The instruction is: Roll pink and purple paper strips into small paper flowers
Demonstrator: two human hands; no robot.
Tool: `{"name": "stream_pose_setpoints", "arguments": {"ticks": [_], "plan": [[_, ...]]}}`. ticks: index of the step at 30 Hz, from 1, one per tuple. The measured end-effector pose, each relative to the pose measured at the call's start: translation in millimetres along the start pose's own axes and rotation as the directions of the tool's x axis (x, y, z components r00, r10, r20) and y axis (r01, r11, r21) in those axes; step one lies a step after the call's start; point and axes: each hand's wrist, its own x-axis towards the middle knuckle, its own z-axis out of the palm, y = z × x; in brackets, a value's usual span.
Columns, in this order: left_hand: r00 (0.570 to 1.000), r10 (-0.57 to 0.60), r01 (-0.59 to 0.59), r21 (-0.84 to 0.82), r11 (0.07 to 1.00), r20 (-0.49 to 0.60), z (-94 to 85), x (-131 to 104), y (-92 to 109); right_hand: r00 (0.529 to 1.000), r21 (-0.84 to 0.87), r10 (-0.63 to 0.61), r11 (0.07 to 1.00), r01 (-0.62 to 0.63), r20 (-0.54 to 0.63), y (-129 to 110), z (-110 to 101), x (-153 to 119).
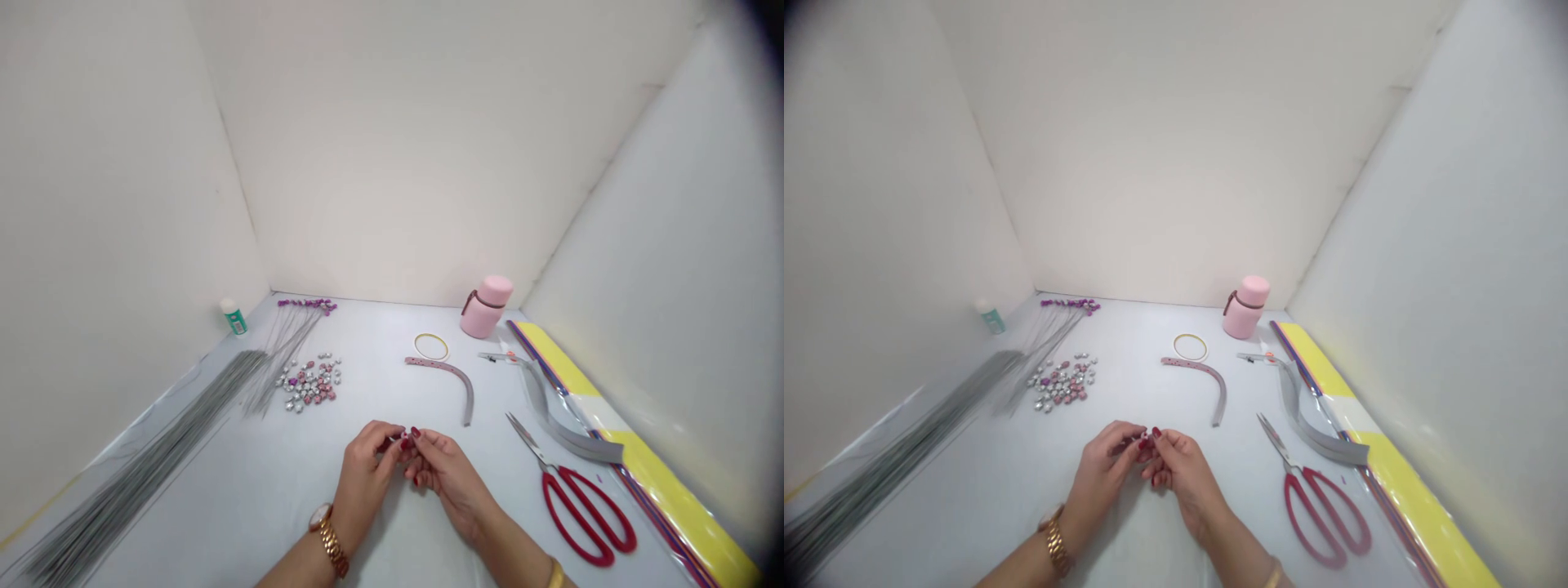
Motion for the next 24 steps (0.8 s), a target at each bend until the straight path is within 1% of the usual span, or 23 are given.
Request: {"name": "stream_pose_setpoints", "arguments": {"ticks": [3,5,11,16,18,20,23,24], "plan": [[0.998,-0.060,0.059,-0.126,0.990,-0.002,-1.1,2.2,0.8,1.000,0.013,-0.016,1.000,0.016,0.024,2.0,4.3,-2.7],[0.996,-0.081,0.084,-0.168,0.982,0.024,-0.5,3.1,1.7,0.999,0.036,-0.025,0.999,0.024,0.030,3.4,5.6,-3.2],[0.991,-0.091,0.108,-0.186,0.976,0.098,2.2,1.3,4.1,0.999,0.086,-0.038,0.996,0.037,0.009,5.9,4.7,-1.3],[0.984,-0.148,0.166,-0.197,0.966,0.103,2.2,0.0,2.0,0.997,0.026,-0.080,0.996,0.080,-0.001,7.1,7.8,-3.6],[0.986,-0.134,0.149,-0.163,0.975,0.100,1.7,0.2,3.0,0.995,-0.001,-0.102,0.995,0.102,-0.008,8.0,9.1,-4.4],[0.989,-0.094,0.107,-0.116,0.987,0.115,1.1,0.3,5.3,0.993,-0.015,-0.117,0.993,0.116,-0.016,8.8,9.5,-4.4],[0.988,-0.046,0.055,-0.060,0.997,0.150,0.7,-0.5,7.8,0.993,-0.021,-0.114,0.993,0.114,-0.021,9.7,8.5,-3.9],[0.988,-0.042,0.049,-0.047,0.998,0.147,0.8,-1.1,7.7,0.994,-0.020,-0.109,0.994,0.109,-0.015,9.9,7.9,-3.8]]}}
